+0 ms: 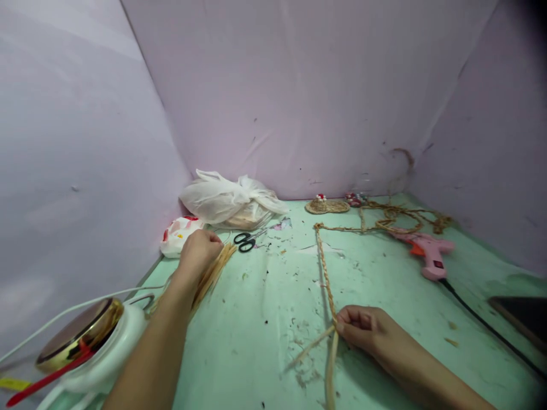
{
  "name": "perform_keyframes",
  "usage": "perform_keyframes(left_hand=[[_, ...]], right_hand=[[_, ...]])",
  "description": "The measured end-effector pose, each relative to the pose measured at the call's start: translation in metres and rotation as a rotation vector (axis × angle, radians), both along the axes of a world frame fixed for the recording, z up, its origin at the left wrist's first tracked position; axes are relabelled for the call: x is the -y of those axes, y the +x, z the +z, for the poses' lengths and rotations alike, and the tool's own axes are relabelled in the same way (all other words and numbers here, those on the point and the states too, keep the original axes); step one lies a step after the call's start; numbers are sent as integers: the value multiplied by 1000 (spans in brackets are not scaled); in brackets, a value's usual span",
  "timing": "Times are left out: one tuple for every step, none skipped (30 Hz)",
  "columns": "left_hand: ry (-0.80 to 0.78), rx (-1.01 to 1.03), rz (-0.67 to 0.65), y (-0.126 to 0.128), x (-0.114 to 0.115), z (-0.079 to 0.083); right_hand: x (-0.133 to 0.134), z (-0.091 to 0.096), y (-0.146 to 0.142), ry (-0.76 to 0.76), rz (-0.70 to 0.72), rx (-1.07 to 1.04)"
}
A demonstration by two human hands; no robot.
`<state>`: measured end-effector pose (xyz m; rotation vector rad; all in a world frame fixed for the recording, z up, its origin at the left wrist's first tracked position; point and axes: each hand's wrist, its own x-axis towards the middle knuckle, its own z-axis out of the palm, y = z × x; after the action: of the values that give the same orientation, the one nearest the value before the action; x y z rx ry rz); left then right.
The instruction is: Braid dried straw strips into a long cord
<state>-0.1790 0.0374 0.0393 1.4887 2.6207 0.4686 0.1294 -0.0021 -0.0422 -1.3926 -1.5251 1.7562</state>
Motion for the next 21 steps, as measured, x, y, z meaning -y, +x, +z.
perform_keyframes(left_hand=[[-24,-14,14,0,-4,-7],[-51,-42,47,1,-7,-13],[-83,-76,83,0,-9,-18],[-115,-110,115,0,-11,-22],[-144,-138,132,-1,-12,-26],[-163,-155,136,-2,-13,-28],[-173,-164,130,-4,-14,-30],[-176,-166,123,-5,-14,-32],[-177,-161,115,-7,-15,-33],[-179,-151,105,-8,-15,-34],[-183,-136,92,-9,-15,-34],[-187,-122,79,-10,-15,-34],[-192,-113,68,-10,-15,-34],[-195,-111,60,-10,-14,-34],[-192,-110,54,-10,-14,-33],[-189,-109,52,-9,-13,-32],[-184,-107,48,-9,-13,-32],[-183,-104,47,-9,-12,-31],[-185,-100,47,-9,-12,-31],[-191,-96,46,-9,-12,-31],[-198,-94,45,-10,-13,-32]], right_hand=[[0,3,0,-7,2,4],[1,6,-1,-11,1,8],[1,8,-1,-12,-3,11],[1,10,-2,-10,-8,13],[1,11,-2,-9,-11,13],[1,12,-2,-7,-14,10],[1,12,-2,-5,-14,6],[1,12,-2,-3,-10,2],[1,12,-2,-3,-6,-2],[0,11,-2,-1,-4,-6],[0,11,-2,2,-3,-10],[0,11,-2,4,-3,-14],[1,12,-2,5,-4,-16],[1,12,-1,6,-6,-16],[1,12,-1,7,-5,-15],[1,13,-1,10,-2,-10],[1,12,-1,15,1,-6],[1,12,-1,20,4,-3],[1,11,-1,26,10,-4],[0,10,-1,30,17,-6],[0,10,-1,32,22,-8]])
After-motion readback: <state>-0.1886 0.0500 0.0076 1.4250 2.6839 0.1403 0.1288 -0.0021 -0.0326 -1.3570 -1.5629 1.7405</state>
